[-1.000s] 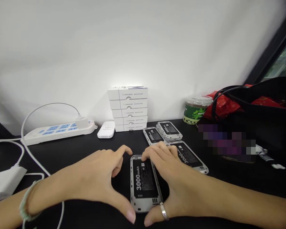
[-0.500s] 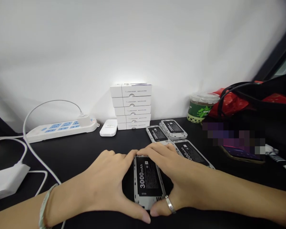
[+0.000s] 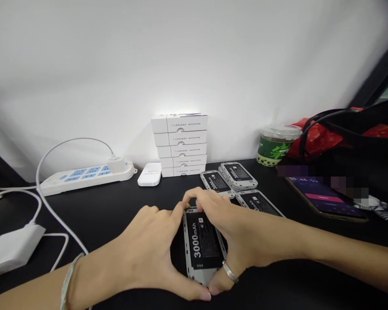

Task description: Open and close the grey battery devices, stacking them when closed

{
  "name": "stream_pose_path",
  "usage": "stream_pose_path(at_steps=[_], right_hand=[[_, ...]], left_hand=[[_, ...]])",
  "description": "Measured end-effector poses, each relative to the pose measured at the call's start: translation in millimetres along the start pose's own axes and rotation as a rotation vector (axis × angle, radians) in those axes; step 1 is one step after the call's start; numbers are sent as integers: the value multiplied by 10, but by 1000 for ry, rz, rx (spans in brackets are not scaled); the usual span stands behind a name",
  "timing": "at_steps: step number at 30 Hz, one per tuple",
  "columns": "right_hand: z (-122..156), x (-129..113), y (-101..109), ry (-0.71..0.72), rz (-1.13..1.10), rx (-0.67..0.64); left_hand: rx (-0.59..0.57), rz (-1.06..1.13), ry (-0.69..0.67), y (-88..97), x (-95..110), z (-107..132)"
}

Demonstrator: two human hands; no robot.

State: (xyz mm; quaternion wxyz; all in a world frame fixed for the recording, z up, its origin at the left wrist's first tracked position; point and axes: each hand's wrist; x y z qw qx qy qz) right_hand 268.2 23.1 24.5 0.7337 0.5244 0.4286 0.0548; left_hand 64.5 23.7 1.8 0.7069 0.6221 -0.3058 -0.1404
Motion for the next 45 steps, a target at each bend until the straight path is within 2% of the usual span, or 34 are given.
stream_pose_path(at_steps=[3,8,11,14,16,21,24,26,32,36,39,45], right_hand=[[6,16,24,34,-111,88],[-63,209,141,124,-356,356],[-206,431,284,48,-272,468],[-363,610,385,-61,-98,423],[-428,656,404,-81,-49,375],[-391,592,369,44,143,196],[-345,567,334,14,278,99],[-352,583,310,17,355,96],[-488,688,233,170,486,178],[-449,695,258,161,489,236],[-303,692,398,95,488,238],[-115,824,648,-225,455,51]], left_hand=[[8,-17,-7,8,-6,-33],[60,-130,86,89,-141,-121],[108,-172,133,161,-306,-193],[100,-173,130,209,-460,-237],[84,-167,117,229,-518,-244],[62,-119,80,271,-537,-235],[69,-90,85,278,-552,-243],[80,-77,93,269,-577,-252],[75,-40,86,248,-654,-274],[65,-22,77,255,-685,-279],[60,-12,73,274,-687,-271],[70,-11,86,442,-612,-210]])
Point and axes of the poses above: each hand's wrist, its own z-axis away from the middle knuckle, its own y-axis out of the back of the hand, x = y × z, and after that the axes turned 4 degrees about z, right-handed
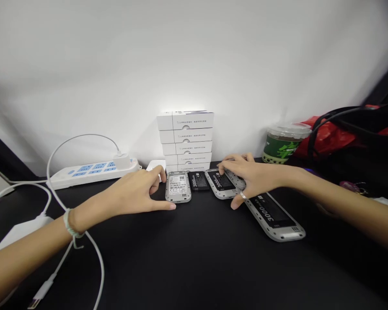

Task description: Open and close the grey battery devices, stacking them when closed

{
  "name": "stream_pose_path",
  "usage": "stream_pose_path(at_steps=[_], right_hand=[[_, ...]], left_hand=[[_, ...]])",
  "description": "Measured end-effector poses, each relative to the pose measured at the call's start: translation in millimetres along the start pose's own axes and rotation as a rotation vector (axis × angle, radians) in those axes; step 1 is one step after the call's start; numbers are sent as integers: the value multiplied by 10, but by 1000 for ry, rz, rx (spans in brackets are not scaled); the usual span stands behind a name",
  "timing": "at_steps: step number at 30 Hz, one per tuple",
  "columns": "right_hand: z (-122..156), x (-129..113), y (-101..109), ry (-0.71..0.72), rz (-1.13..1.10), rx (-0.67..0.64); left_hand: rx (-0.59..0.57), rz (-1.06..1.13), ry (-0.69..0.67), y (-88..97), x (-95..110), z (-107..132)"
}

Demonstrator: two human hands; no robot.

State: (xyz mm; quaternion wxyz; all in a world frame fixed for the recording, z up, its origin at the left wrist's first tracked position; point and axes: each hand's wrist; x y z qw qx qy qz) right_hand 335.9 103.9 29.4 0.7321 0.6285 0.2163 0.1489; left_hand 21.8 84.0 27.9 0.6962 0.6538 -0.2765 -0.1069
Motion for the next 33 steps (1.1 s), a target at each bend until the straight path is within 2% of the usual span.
stream_pose_path(at_steps=[2,5,7,9,11,14,16,18,23,27,33], right_hand=[[-31,54,-21,-28,-24,-22],[-47,57,-46,-23,-21,26],[15,-11,-44,-19,6,58],[139,-141,-47,12,35,87],[295,-322,-83,80,44,122],[493,-620,-216,209,-38,134],[555,-777,-329,267,-136,130],[560,-866,-421,271,-220,125],[493,-861,-488,289,-344,96],[480,-843,-501,283,-374,82],[477,-886,-422,171,-452,98]], left_hand=[[-20,-1,-16,98,63,52],[-166,26,-10,216,191,172],[-281,54,13,225,283,266],[-321,80,6,156,369,355],[-275,110,-31,26,449,428],[-136,208,-63,-178,564,500],[-76,294,-81,-259,630,522],[-66,350,-108,-293,673,528],[-82,359,-100,-339,667,508],[-76,382,-157,-386,649,476],[-32,350,-222,-307,646,476]])
Point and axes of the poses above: each hand's wrist, its own z-axis away from the middle knuckle, its own y-axis out of the back of the hand, x = y × z, and after that the axes turned 4 degrees about z, right-handed
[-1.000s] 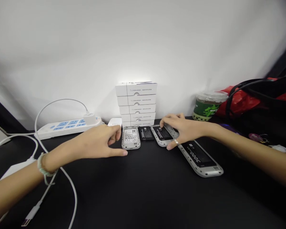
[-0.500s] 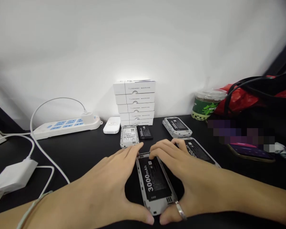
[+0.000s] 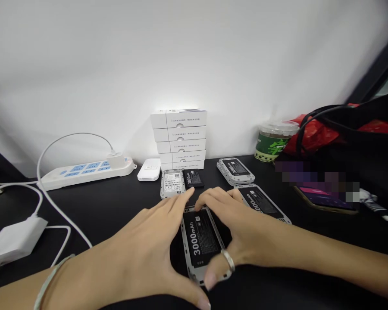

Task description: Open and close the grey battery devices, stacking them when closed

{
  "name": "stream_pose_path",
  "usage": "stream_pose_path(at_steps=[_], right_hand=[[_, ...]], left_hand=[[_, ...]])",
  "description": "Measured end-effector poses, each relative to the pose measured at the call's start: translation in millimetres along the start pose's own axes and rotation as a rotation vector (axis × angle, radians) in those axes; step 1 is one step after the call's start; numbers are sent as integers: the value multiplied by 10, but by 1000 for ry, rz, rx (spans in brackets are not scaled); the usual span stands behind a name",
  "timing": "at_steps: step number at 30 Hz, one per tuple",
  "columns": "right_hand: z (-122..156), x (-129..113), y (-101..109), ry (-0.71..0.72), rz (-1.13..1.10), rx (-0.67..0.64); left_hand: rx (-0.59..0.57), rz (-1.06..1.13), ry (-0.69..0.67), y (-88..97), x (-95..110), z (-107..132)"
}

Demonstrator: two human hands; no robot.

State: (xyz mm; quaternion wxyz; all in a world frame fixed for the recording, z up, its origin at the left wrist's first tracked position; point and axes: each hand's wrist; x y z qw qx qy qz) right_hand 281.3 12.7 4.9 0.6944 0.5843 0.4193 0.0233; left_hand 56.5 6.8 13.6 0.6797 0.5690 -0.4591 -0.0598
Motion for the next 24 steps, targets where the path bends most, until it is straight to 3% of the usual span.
stream_pose_path(at_steps=[5,10,15,19,24], right_hand=[[-2,-46,125,-16,-28,104],[3,-79,39,27,16,30],[2,-114,-28,10,74,38],[-30,-103,-18,35,117,43],[-135,-108,-42,-132,29,36]], left_hand=[[-41,-64,-4,63,-3,37],[-44,-45,74,-48,-26,40],[37,-77,76,-161,-63,26],[13,-41,115,-171,-89,8],[20,-34,128,-168,-95,0]])
Point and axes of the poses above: each hand's wrist, its own z-axis away from the middle knuckle, its own y-axis out of the back of the hand, x = y × z, and after that the axes turned 4 degrees about z, right-handed
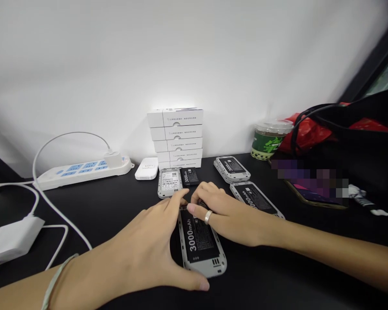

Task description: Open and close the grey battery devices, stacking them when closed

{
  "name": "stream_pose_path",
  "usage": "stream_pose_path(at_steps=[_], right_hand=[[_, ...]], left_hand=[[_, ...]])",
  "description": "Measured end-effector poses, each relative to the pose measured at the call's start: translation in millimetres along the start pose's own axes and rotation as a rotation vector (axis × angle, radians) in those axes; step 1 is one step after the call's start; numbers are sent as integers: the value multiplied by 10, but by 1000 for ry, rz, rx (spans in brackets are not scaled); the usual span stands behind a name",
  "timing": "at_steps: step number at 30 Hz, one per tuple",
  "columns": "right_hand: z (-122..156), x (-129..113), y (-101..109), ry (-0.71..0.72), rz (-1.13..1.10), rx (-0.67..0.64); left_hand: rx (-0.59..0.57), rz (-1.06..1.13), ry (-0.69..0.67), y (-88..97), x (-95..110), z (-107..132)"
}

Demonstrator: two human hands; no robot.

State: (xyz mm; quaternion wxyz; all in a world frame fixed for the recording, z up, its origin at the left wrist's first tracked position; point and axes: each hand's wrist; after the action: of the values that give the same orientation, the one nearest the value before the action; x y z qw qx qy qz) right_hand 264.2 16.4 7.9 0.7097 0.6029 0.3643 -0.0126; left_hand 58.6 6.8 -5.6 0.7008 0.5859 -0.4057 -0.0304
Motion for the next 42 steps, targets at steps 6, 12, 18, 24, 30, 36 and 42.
stream_pose_path(at_steps=[6,12,18,24,30,36,42], right_hand=[[113,-51,27,118,-229,29],[55,132,284,61,-702,54],[-540,438,496,-151,-500,218],[-788,638,320,-165,-311,190],[-721,670,324,-110,-55,81],[-729,611,179,-25,117,148],[-666,590,174,42,189,170]], left_hand=[[23,101,-64,19,45,-5],[23,101,-72,24,31,11],[-58,-44,107,-11,13,50],[-72,-76,118,-1,42,49],[-11,-52,14,34,88,52],[-15,-85,2,26,132,81],[106,-185,-119,359,9,-21]])
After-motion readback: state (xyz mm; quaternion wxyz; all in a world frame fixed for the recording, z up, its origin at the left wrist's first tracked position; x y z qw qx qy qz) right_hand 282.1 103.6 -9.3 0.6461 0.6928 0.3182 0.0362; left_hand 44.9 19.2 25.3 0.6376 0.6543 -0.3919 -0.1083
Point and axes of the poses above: each hand's wrist, its own z-axis away from the middle knuckle, its own y-axis out of the back of the hand, x = y × z, and after that the axes turned 4 degrees about z, right-handed
